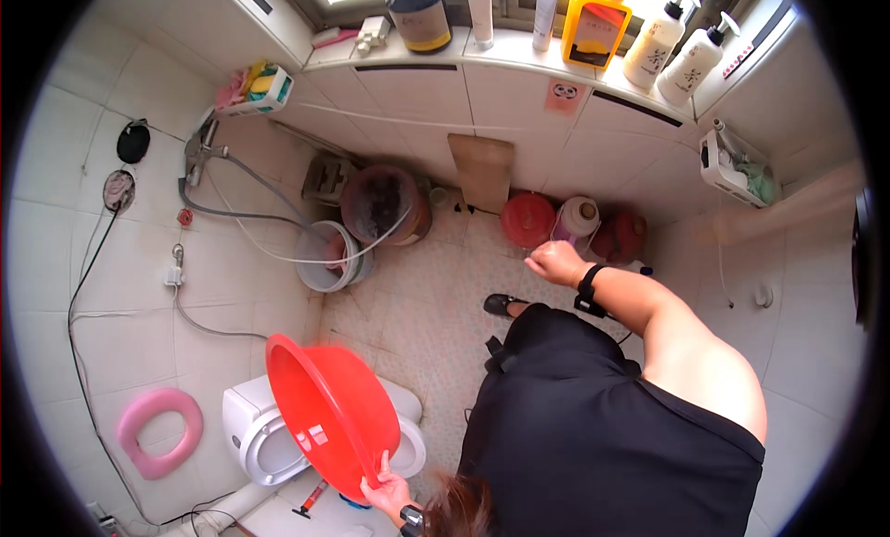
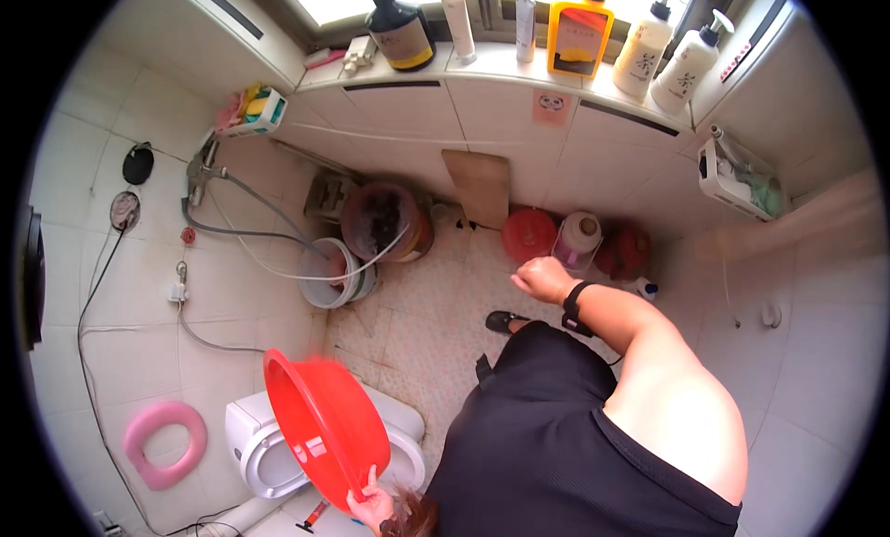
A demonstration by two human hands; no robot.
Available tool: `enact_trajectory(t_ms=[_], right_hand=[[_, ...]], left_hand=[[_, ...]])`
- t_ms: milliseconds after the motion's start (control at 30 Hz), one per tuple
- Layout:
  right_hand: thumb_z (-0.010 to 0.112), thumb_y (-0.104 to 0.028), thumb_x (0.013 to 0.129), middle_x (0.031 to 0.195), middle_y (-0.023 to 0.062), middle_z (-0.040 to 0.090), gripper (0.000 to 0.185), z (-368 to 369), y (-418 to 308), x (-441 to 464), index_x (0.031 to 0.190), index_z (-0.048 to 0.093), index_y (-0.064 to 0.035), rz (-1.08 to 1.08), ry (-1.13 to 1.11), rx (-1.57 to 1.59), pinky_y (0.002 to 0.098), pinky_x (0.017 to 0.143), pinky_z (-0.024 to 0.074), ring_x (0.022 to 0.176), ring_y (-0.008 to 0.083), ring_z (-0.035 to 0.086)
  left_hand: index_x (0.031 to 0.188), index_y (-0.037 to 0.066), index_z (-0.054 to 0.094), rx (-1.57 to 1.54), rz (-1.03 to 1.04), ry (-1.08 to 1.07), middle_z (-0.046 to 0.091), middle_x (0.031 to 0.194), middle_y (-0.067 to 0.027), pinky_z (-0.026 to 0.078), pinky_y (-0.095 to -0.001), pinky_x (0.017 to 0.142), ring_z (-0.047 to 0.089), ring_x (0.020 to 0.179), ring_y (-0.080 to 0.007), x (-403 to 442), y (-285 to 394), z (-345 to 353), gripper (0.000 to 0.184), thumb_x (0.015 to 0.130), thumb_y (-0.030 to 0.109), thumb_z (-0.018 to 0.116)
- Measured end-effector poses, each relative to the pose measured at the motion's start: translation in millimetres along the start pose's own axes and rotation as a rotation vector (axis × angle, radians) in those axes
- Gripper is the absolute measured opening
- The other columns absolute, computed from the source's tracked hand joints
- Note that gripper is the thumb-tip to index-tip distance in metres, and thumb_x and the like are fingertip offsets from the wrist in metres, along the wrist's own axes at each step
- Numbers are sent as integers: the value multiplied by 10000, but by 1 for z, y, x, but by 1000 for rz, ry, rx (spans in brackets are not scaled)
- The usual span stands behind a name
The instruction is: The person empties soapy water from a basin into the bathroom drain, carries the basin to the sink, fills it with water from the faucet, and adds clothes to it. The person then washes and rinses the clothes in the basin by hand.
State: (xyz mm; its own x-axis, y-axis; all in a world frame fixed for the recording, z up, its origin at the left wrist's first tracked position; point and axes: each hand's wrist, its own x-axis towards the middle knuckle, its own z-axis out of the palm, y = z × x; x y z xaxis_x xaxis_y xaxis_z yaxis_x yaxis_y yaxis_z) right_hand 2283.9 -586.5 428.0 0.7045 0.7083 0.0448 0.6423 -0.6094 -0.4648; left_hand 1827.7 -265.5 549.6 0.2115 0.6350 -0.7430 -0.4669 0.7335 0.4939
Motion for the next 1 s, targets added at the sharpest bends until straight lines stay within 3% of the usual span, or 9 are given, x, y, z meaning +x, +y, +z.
enact_trajectory(t_ms=[33,67,133,167,233,400,533,667,1000], right_hand=[[545,-255,815,616,127,592,308,7,-5,8,586,582,-52,-34,0,32,430,559,468,609,324,584],[545,-254,814,616,128,592,309,14,-10,14,584,583,-50,-70,0,64,429,560,469,608,325,584],[545,-260,811,619,129,593,314,32,-17,24,580,584,-52,-95,-18,60,429,562,468,608,324,585],[542,-265,811,622,130,595,316,35,-21,29,578,586,-55,-87,-35,67,432,564,468,610,328,584],[535,-272,812,630,131,605,313,47,-22,34,592,605,-61,-92,-51,58,434,570,473,615,329,590],[508,-299,822,657,136,625,335,50,-12,32,623,638,-63,-14,-104,-5,436,595,485,644,326,608],[504,-306,825,688,163,631,341,36,-1,24,656,652,-49,200,-169,-48,447,645,489,685,337,620],[514,-314,817,669,162,628,346,31,10,15,644,649,-47,316,-91,-58,440,637,497,660,331,623],[501,-314,827,712,164,643,346,4,9,13,665,662,-53,349,-45,-60,444,670,497,694,329,631]], left_hand=[[1289,55,437,28,36,-3,324,1345,-328,492,-158,554,592,788,-126,-2,-4,3,530,794,203,555],[1332,13,348,-41,-20,-23,366,1368,-203,507,-177,546,366,1268,-337,16,7,-23,603,802,230,541],[1312,6,371,-91,9,12,358,1362,-239,480,-167,503,551,1074,-251,23,5,-36,585,804,251,525],[1312,6,371,-101,15,-11,358,1362,-239,480,-167,503,551,1074,-251,27,11,-53,585,804,251,525],[1404,109,219,29,-120,-87,408,1360,-137,490,-245,682,551,762,-132,37,25,-85,884,740,489,662],[1397,92,220,29,-115,-79,416,1305,-127,483,-241,670,541,742,-130,43,18,-78,873,744,475,656],[1392,79,220,-3,-129,-87,423,1261,-120,477,-238,660,533,726,-128,50,8,-63,865,747,463,651],[1387,66,221,-2,-177,-106,429,1217,-112,472,-235,650,526,709,-127,62,-9,-40,857,751,451,646],[1375,33,222,39,-279,-174,445,1108,-93,458,-228,626,507,669,-123,81,-32,2,837,759,422,633]])
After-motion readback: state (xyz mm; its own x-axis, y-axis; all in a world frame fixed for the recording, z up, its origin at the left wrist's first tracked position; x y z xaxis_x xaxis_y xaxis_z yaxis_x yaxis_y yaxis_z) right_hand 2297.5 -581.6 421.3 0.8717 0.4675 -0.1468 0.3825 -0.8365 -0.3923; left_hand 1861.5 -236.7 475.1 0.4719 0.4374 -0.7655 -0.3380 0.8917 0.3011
